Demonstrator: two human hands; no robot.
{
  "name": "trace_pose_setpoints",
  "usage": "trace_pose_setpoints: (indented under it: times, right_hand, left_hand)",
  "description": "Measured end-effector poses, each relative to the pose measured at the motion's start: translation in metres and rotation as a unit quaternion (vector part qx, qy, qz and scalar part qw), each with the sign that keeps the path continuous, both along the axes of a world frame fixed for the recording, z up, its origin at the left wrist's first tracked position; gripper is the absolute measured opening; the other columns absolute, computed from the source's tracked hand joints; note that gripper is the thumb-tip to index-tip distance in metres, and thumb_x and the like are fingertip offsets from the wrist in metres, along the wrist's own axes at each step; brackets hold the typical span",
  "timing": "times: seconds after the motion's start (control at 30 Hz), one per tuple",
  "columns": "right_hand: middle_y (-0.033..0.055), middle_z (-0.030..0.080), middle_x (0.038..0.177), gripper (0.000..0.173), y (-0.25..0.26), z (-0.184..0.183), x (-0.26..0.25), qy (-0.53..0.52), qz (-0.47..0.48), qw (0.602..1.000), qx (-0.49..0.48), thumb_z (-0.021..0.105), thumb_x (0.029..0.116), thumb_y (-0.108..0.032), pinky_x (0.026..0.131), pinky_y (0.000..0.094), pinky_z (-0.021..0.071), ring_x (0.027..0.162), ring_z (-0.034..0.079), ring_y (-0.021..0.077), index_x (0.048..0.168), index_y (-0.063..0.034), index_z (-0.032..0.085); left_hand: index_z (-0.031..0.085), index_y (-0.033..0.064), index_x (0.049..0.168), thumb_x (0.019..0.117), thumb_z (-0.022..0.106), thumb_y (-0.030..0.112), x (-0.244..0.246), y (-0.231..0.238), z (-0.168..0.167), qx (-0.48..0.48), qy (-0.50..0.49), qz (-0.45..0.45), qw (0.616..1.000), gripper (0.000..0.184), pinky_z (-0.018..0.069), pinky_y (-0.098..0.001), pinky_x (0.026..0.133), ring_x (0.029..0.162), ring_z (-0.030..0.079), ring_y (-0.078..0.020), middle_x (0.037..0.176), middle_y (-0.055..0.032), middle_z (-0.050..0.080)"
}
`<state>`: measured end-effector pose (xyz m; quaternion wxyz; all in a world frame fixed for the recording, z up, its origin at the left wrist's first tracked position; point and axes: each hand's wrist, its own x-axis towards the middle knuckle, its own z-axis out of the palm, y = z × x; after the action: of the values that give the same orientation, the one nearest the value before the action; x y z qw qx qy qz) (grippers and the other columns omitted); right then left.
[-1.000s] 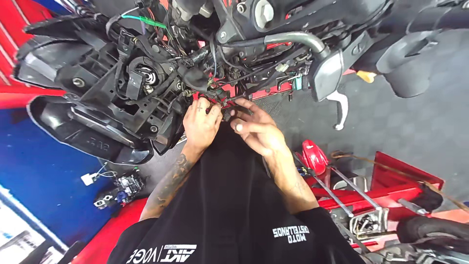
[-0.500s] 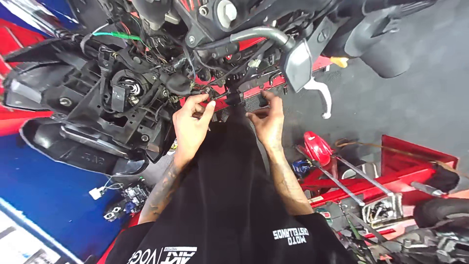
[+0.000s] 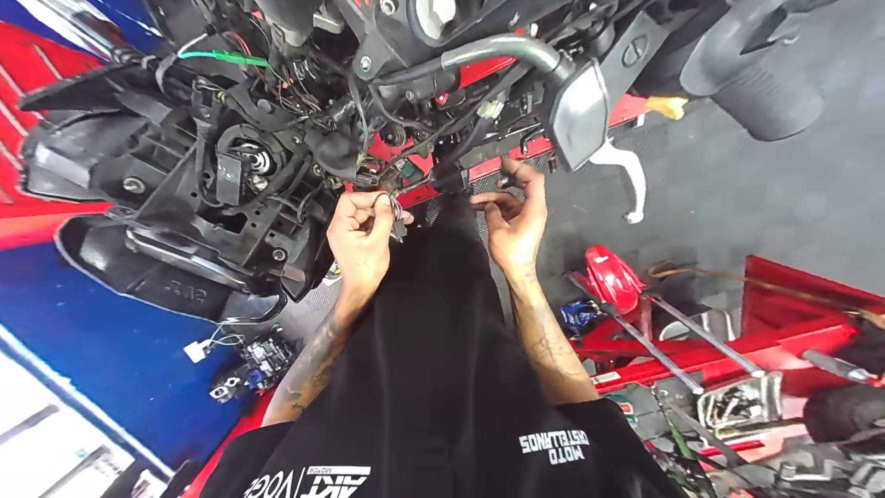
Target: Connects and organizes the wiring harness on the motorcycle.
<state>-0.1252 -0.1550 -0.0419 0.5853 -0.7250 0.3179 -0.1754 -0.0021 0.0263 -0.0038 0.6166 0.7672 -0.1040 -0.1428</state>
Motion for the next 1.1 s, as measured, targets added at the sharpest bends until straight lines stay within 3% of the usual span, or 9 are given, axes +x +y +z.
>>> trace_pose_setpoints:
  times: [0.07, 0.17, 0.33, 0.47, 0.53, 0.67, 0.73, 0.93, 1.1]
  right_hand:
    - [0.0136, 0.064, 0.124, 0.066, 0.006, 0.009, 0.008, -0.035, 0.019, 0.998, 0.054, 0.062, 0.0871, 0.011, 0.072, 0.0370, 0.0660, 0.086, 0.073, 0.0212, 0.147, -0.0056, 0.041]
    - [0.0153, 0.056, 0.129, 0.076, 0.016, 0.023, 0.026, -0.095, 0.060, 0.978, 0.178, 0.074, 0.0864, 0.004, 0.076, 0.0400, 0.0668, 0.093, 0.072, 0.0249, 0.151, -0.0072, 0.036]
    - [0.0145, 0.058, 0.121, 0.083, 0.034, 0.033, 0.046, -0.098, 0.069, 0.939, 0.323, 0.073, 0.0822, 0.011, 0.077, 0.0419, 0.0658, 0.092, 0.071, 0.0264, 0.152, -0.0116, 0.036]
    - [0.0146, 0.057, 0.122, 0.083, 0.038, 0.032, 0.054, -0.104, 0.073, 0.934, 0.334, 0.072, 0.0807, 0.013, 0.075, 0.0391, 0.0652, 0.091, 0.070, 0.0248, 0.152, -0.0092, 0.036]
    - [0.0143, 0.056, 0.125, 0.082, 0.039, 0.035, 0.056, -0.117, 0.077, 0.928, 0.346, 0.073, 0.0811, 0.013, 0.074, 0.0381, 0.0652, 0.090, 0.070, 0.0236, 0.151, -0.0091, 0.036]
    - [0.0156, 0.057, 0.125, 0.076, 0.044, 0.031, 0.066, -0.168, 0.065, 0.919, 0.350, 0.074, 0.0824, 0.011, 0.079, 0.0398, 0.0650, 0.095, 0.070, 0.0240, 0.147, -0.0041, 0.036]
    - [0.0159, 0.057, 0.123, 0.072, 0.046, 0.030, 0.071, -0.176, 0.053, 0.919, 0.350, 0.073, 0.0822, 0.013, 0.080, 0.0403, 0.0651, 0.095, 0.071, 0.0244, 0.143, -0.0025, 0.037]
    - [0.0161, 0.056, 0.121, 0.073, 0.046, 0.037, 0.074, -0.166, 0.065, 0.936, 0.303, 0.072, 0.0821, 0.014, 0.078, 0.0383, 0.0656, 0.091, 0.071, 0.0224, 0.143, -0.0001, 0.034]
    - [0.0156, 0.055, 0.123, 0.075, 0.043, 0.043, 0.069, -0.116, 0.060, 0.954, 0.269, 0.075, 0.0824, 0.010, 0.076, 0.0366, 0.0662, 0.090, 0.071, 0.0215, 0.146, -0.0030, 0.038]
  left_hand:
    - [0.063, 0.0029, 0.107, 0.0988, 0.065, 0.003, -0.002, 0.002, -0.001, -0.004, -0.030, 0.011, 0.999, 0.008, 0.0656, -0.0345, 0.065, 0.073, 0.076, -0.0189, 0.084, -0.0063, 0.076]
    - [0.066, 0.0005, 0.109, 0.0971, 0.067, 0.001, -0.005, 0.006, -0.003, 0.007, -0.092, 0.003, 0.996, 0.012, 0.0646, -0.0316, 0.067, 0.077, 0.076, -0.0165, 0.089, -0.0066, 0.078]
    - [0.062, 0.0002, 0.111, 0.1043, 0.056, 0.005, -0.008, 0.009, 0.011, -0.052, 0.063, 0.030, 0.996, 0.010, 0.0673, -0.0414, 0.067, 0.080, 0.078, -0.0282, 0.093, -0.0145, 0.077]
    - [0.061, 0.0005, 0.108, 0.1044, 0.054, 0.004, -0.008, 0.011, 0.020, -0.058, 0.112, 0.046, 0.991, 0.009, 0.0672, -0.0426, 0.071, 0.079, 0.078, -0.0280, 0.090, -0.0147, 0.078]
    - [0.061, 0.0019, 0.107, 0.1077, 0.047, 0.008, -0.006, 0.014, 0.025, -0.099, 0.220, 0.043, 0.970, 0.015, 0.0659, -0.0408, 0.074, 0.081, 0.078, -0.0265, 0.091, -0.0143, 0.077]
    - [0.063, 0.0121, 0.105, 0.1131, 0.021, 0.024, -0.005, 0.020, 0.023, -0.233, 0.458, 0.038, 0.857, 0.045, 0.0603, -0.0255, 0.074, 0.081, 0.072, -0.0126, 0.086, -0.0038, 0.073]
    - [0.062, 0.0139, 0.104, 0.1131, 0.018, 0.029, -0.008, 0.019, 0.012, -0.296, 0.515, 0.033, 0.804, 0.047, 0.0580, -0.0237, 0.071, 0.074, 0.068, -0.0104, 0.082, -0.0014, 0.068]
    - [0.065, 0.0155, 0.104, 0.1112, 0.026, 0.032, -0.021, 0.015, -0.004, -0.433, 0.524, -0.019, 0.733, 0.043, 0.0571, -0.0298, 0.080, 0.084, 0.069, -0.0147, 0.089, -0.0028, 0.069]
    - [0.065, 0.0184, 0.106, 0.1102, 0.031, 0.025, -0.020, 0.013, -0.008, -0.404, 0.508, -0.053, 0.759, 0.035, 0.0553, -0.0295, 0.084, 0.088, 0.067, -0.0125, 0.090, 0.0009, 0.067]
